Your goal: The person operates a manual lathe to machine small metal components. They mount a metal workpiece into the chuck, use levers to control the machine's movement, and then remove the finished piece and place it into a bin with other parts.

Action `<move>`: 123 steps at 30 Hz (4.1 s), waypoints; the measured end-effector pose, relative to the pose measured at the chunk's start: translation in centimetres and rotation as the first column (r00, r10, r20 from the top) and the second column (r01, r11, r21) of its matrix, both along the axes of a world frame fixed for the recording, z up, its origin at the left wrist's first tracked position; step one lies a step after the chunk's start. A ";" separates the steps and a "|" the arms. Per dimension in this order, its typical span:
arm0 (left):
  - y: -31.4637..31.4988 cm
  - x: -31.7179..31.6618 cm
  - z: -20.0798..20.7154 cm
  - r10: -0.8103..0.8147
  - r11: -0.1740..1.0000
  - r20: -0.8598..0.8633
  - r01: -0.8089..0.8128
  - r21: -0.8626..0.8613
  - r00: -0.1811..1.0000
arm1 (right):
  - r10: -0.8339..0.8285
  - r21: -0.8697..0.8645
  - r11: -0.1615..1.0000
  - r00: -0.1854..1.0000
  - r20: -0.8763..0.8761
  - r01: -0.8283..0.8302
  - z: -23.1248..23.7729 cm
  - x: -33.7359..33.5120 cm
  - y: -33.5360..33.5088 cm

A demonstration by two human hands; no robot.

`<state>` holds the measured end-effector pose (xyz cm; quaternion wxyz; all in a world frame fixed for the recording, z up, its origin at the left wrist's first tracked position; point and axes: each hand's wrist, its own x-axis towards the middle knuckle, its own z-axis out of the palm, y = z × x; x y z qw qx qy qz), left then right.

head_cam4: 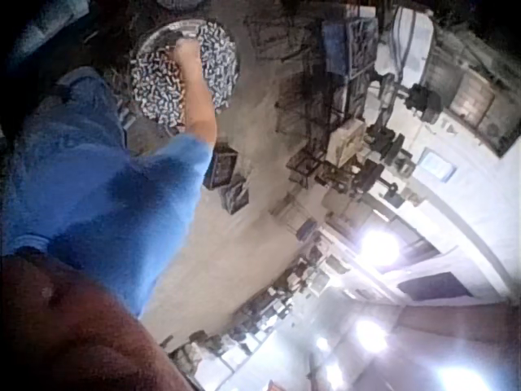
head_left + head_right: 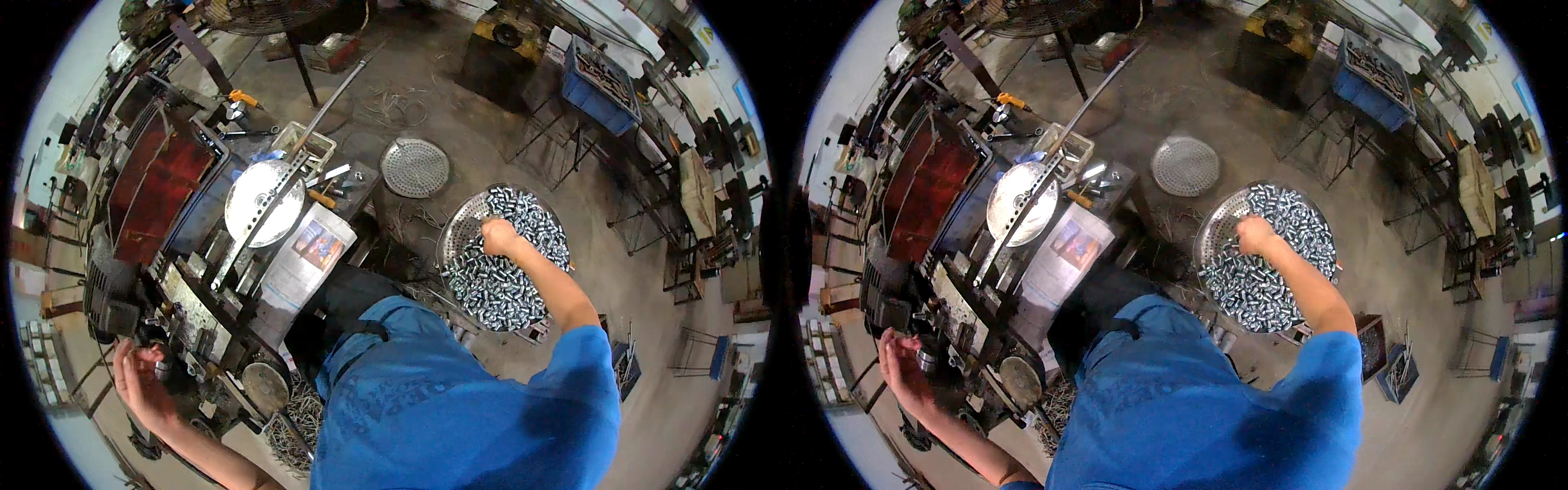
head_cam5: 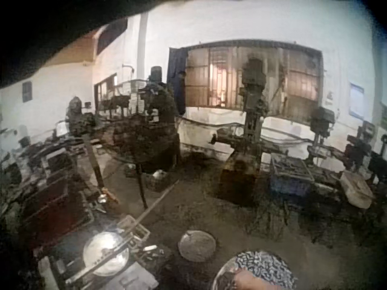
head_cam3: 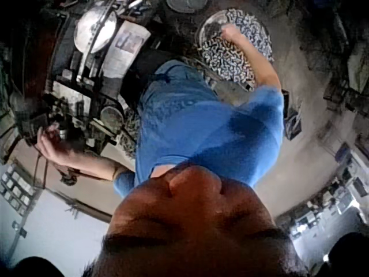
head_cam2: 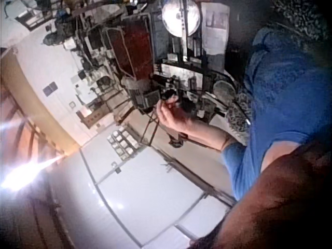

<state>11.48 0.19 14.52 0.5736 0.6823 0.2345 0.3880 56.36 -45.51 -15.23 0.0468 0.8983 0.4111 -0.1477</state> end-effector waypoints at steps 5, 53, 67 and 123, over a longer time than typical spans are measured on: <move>-1.7 0.5 -0.9 -0.027 0.999 -0.039 0.028 0.021 0.999 | 0.019 -0.237 0.971 0.996 -0.087 -0.039 -0.4 1.3 1.5; -7.0 -4.5 -9.3 0.050 0.980 -0.077 -0.064 -0.186 0.996 | 0.956 0.728 -0.138 0.101 0.275 -0.671 24.8 -30.4 35.2; -4.5 -8.1 -8.2 0.177 0.965 -0.163 -0.204 -0.165 0.971 | 0.967 0.669 -0.216 -0.064 0.245 -0.711 27.1 -33.8 40.2; -13.3 -55.9 -18.9 0.499 0.562 -0.617 -0.314 0.765 -0.609 | 0.960 0.437 0.088 0.193 0.203 -0.895 20.0 -38.6 57.4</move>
